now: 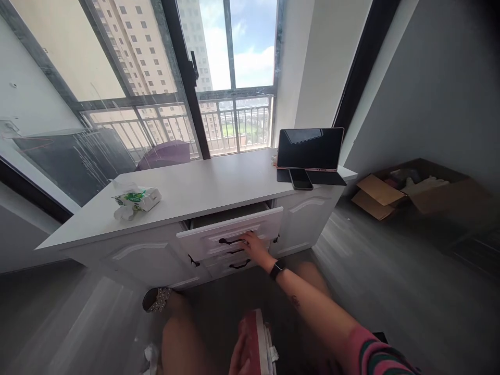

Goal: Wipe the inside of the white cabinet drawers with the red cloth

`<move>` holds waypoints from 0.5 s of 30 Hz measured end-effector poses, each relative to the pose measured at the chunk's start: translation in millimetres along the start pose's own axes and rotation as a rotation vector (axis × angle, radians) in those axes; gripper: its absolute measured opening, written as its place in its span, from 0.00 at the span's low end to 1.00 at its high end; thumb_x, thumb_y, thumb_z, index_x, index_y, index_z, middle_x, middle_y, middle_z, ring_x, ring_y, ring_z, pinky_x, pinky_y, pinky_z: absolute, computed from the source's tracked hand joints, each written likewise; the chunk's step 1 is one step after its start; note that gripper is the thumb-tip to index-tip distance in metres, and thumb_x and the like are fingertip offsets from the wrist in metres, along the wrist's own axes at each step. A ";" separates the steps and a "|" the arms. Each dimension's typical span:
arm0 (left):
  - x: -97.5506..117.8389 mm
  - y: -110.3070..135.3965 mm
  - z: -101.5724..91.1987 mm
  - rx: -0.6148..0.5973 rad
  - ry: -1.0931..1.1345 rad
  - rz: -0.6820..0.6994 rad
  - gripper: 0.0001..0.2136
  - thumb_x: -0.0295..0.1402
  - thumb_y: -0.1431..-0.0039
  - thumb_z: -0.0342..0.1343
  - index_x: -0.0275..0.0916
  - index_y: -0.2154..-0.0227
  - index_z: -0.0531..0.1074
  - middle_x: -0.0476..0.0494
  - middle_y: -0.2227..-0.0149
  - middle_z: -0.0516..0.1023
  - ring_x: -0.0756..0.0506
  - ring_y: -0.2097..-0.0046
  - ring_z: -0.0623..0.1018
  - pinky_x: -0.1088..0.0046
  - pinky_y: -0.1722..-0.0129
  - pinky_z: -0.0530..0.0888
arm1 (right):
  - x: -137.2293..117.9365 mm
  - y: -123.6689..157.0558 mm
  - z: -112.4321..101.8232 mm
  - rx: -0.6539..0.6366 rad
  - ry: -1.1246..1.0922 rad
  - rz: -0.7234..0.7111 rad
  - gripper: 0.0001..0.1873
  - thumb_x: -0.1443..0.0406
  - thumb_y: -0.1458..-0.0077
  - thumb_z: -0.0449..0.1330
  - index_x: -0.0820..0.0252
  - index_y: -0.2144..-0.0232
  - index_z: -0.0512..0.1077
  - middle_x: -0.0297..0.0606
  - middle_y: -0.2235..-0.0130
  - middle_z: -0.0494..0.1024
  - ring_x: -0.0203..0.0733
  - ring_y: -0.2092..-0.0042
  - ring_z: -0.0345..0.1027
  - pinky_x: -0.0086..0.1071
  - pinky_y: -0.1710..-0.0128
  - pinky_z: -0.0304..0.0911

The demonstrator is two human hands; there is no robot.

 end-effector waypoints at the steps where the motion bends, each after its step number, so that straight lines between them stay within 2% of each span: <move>1: 0.1 0.6 -4.4 0.081 -0.037 -0.001 0.29 0.41 0.47 0.48 0.62 0.39 0.59 0.52 0.42 0.71 0.25 0.38 0.62 0.49 0.61 0.75 | 2.5 -9.9 0.5 -0.007 0.007 0.007 0.08 0.69 0.40 0.57 0.62 0.61 0.76 0.42 0.60 0.75 0.42 0.58 0.68 0.35 0.58 0.65; 3: 2.4 3.1 -12.4 0.255 -0.119 -0.002 0.34 0.41 0.50 0.50 0.68 0.38 0.53 0.56 0.41 0.69 0.24 0.38 0.61 0.45 0.62 0.74 | 5.6 -27.0 0.6 -0.016 0.021 0.014 0.08 0.68 0.40 0.57 0.64 0.61 0.76 0.41 0.61 0.75 0.39 0.62 0.68 0.33 0.60 0.65; 5: 7.4 5.6 -15.4 0.361 -0.178 0.007 0.39 0.40 0.54 0.52 0.74 0.39 0.47 0.62 0.41 0.68 0.23 0.38 0.60 0.41 0.62 0.73 | 6.3 -39.2 -0.9 -0.012 0.030 0.015 0.10 0.66 0.39 0.56 0.66 0.61 0.76 0.40 0.62 0.74 0.38 0.63 0.68 0.32 0.60 0.64; 8: 19.2 6.9 -11.9 0.352 -0.253 0.061 0.43 0.39 0.59 0.53 0.80 0.41 0.42 0.68 0.42 0.67 0.21 0.39 0.60 0.37 0.62 0.72 | 4.6 -48.7 -4.7 -0.006 0.032 0.011 0.15 0.63 0.37 0.53 0.69 0.60 0.75 0.40 0.62 0.74 0.37 0.63 0.67 0.31 0.60 0.63; 12: 35.8 17.7 -7.0 0.274 -0.405 0.183 0.45 0.37 0.62 0.56 0.82 0.42 0.42 0.70 0.39 0.64 0.20 0.39 0.59 0.37 0.62 0.71 | -0.6 -50.3 -10.8 -0.011 0.002 0.011 0.17 0.62 0.37 0.52 0.70 0.59 0.75 0.41 0.61 0.75 0.37 0.64 0.68 0.31 0.59 0.64; 15: 26.9 42.5 0.9 0.149 -0.322 0.150 0.46 0.37 0.61 0.58 0.81 0.41 0.42 0.69 0.37 0.62 0.21 0.39 0.58 0.38 0.61 0.71 | -7.5 -33.8 -12.1 0.017 -0.034 0.017 0.17 0.63 0.38 0.52 0.65 0.50 0.71 0.45 0.51 0.73 0.37 0.61 0.69 0.31 0.58 0.66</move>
Point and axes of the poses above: each hand's wrist, its own y-axis away from the middle knuckle, its own z-axis out of the palm, x = y × z, the point moved 6 cm from there along -y, towards the middle knuckle
